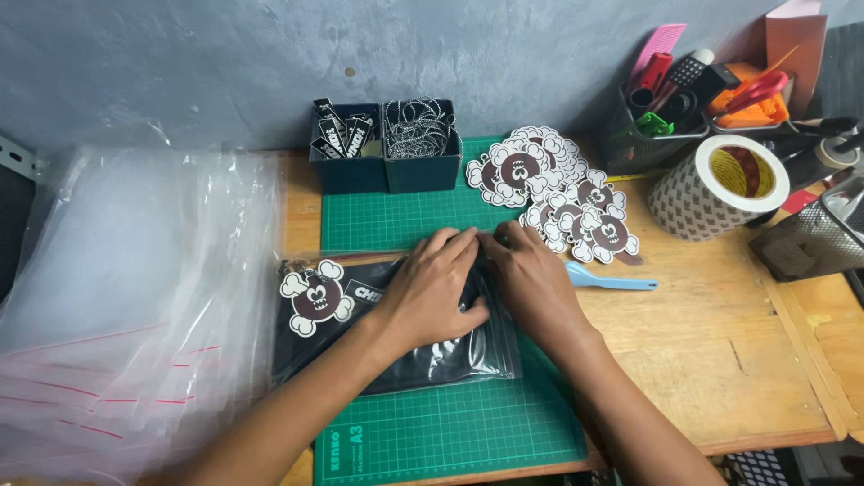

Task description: The person attaches a bear-shaped keychain to a black shoulder bag, places the bag into a clear plastic bag, and seals it. They then retrieve another bag from a basket and use a blue plastic tool to smooth and press the bag's surface.

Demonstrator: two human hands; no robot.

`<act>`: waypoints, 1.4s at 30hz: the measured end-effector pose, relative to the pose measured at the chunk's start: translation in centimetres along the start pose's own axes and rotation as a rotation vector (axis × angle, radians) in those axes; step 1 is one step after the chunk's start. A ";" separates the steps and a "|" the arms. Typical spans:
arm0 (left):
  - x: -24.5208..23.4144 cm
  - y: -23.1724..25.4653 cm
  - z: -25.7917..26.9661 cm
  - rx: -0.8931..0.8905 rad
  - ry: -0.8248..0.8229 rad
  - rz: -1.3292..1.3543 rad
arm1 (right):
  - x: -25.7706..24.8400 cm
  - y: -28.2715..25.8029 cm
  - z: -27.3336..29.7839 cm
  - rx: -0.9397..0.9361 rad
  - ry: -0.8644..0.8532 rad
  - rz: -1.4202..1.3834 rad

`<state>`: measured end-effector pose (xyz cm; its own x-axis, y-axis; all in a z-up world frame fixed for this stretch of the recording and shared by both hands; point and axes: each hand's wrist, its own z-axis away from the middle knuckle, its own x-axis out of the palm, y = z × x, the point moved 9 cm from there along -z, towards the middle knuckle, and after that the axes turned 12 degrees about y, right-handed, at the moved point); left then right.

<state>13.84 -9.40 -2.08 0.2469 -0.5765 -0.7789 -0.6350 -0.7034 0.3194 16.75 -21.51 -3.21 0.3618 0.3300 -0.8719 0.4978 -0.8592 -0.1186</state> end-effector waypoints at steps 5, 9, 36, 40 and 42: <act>-0.3 0.4 -0.2 0.004 0.001 -0.014 | -0.6 -0.4 -0.3 -0.023 -0.029 -0.009; 0.0 0.4 -0.1 0.009 0.010 -0.026 | -1.3 -0.5 -0.3 0.024 -0.058 -0.083; 1.5 0.9 -0.2 0.097 0.041 -0.245 | -0.8 -2.2 2.9 -0.082 -0.136 0.151; 1.1 1.3 -0.3 0.087 0.050 -0.201 | -2.5 -3.4 4.0 -0.104 -0.095 0.136; 0.8 1.4 -0.1 0.078 0.079 -0.185 | -3.1 -4.0 4.9 -0.122 -0.077 0.119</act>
<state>13.21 -10.92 -2.21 0.4197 -0.4733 -0.7745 -0.6272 -0.7680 0.1296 9.78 -21.02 -2.38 0.3653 0.1939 -0.9105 0.5487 -0.8350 0.0423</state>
